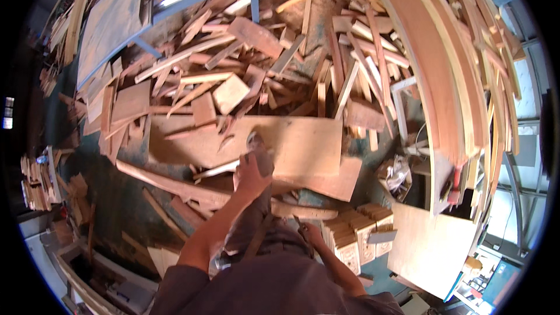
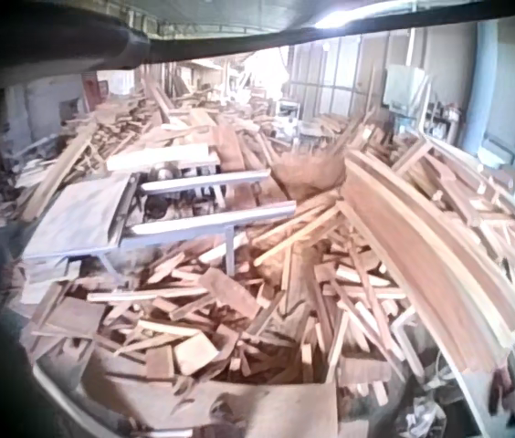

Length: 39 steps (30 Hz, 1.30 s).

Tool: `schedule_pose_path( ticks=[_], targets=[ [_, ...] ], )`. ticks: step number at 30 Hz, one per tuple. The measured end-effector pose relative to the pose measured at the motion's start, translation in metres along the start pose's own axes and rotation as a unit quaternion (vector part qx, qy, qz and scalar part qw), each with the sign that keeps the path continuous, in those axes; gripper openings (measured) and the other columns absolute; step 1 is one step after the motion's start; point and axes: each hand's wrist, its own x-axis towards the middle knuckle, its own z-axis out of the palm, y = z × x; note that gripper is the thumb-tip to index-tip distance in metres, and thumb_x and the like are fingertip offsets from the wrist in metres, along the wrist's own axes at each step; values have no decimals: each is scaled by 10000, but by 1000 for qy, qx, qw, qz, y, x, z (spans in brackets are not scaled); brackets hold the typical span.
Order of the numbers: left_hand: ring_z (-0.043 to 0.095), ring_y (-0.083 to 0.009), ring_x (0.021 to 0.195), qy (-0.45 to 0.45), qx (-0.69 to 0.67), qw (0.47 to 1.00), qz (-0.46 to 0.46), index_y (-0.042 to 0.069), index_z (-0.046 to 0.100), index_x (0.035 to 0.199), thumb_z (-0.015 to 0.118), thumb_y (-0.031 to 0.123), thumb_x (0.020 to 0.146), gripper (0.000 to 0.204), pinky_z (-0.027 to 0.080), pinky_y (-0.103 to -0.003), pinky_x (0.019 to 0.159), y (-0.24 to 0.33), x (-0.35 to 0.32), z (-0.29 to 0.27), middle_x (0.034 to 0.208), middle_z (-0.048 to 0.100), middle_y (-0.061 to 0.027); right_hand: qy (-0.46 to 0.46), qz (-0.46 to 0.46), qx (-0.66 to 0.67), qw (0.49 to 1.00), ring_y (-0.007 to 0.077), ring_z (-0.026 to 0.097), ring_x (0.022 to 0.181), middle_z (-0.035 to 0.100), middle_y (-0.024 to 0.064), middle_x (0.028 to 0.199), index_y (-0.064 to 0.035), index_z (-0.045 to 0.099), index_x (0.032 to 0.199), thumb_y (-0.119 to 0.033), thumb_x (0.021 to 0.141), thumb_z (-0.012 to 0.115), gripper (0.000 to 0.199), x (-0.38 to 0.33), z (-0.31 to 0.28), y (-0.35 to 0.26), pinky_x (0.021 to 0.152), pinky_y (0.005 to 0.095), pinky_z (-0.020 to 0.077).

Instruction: The person walks across the workshop, picks up wooden boards from a pile by hand, holds a board against a woodworking machine, and sorts through other wooden planks in the scrap pile.

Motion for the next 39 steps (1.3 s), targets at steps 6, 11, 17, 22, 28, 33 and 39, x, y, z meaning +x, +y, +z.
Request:
schedule_pose_path(
  ticks=[6,11,17,22,28,33,39],
  targets=[
    [481,-469,1258,-145,3,987,-67,88,330,1454,768,547,691,992,465,-551,984,-8,57,-44,1456,353,-270,-17,-6,-32,999,372,663,990,699,197,1025,-94,677,1137,-370,916,581,366,39,-92,-123,833,441,524],
    [618,-404,1105,-165,-8,986,-14,32,476,1332,644,533,813,741,510,-512,915,-27,85,-76,1284,565,-238,30,-62,65,996,226,681,822,714,146,935,-43,646,1220,-268,889,652,400,76,-222,-308,752,346,541],
    [630,-383,1084,-154,-36,987,4,17,596,1138,624,495,806,583,499,-487,924,-62,95,-141,1148,660,-216,149,-90,189,966,172,673,784,717,123,922,7,634,1226,-171,871,659,398,83,-286,-366,711,303,544],
    [593,-379,1170,-184,-34,977,-100,19,592,1282,679,556,793,731,464,-450,999,-79,123,-197,1280,618,-198,264,-159,25,951,179,686,804,723,116,938,-34,681,1162,-178,845,672,348,75,-319,-381,730,322,543],
    [608,-326,1157,-106,-88,986,-95,-34,544,1326,677,478,856,708,505,-439,917,-67,187,-213,1279,601,-243,267,-196,111,937,143,622,683,661,99,734,20,680,987,-245,844,653,303,146,-366,-377,630,320,494],
    [566,-178,775,-19,-407,887,-216,42,505,1320,702,353,871,580,498,-400,676,-31,256,-231,964,606,-85,244,-179,154,940,173,675,921,719,137,980,26,639,1214,-228,889,655,412,185,-452,-466,807,304,523],
    [473,-102,563,30,-455,887,-72,9,576,1083,686,243,833,359,383,-268,445,97,436,-264,659,482,5,308,-201,228,902,172,666,977,710,110,1050,33,640,1206,-126,901,681,346,261,-548,-484,870,303,525]
  ],
)
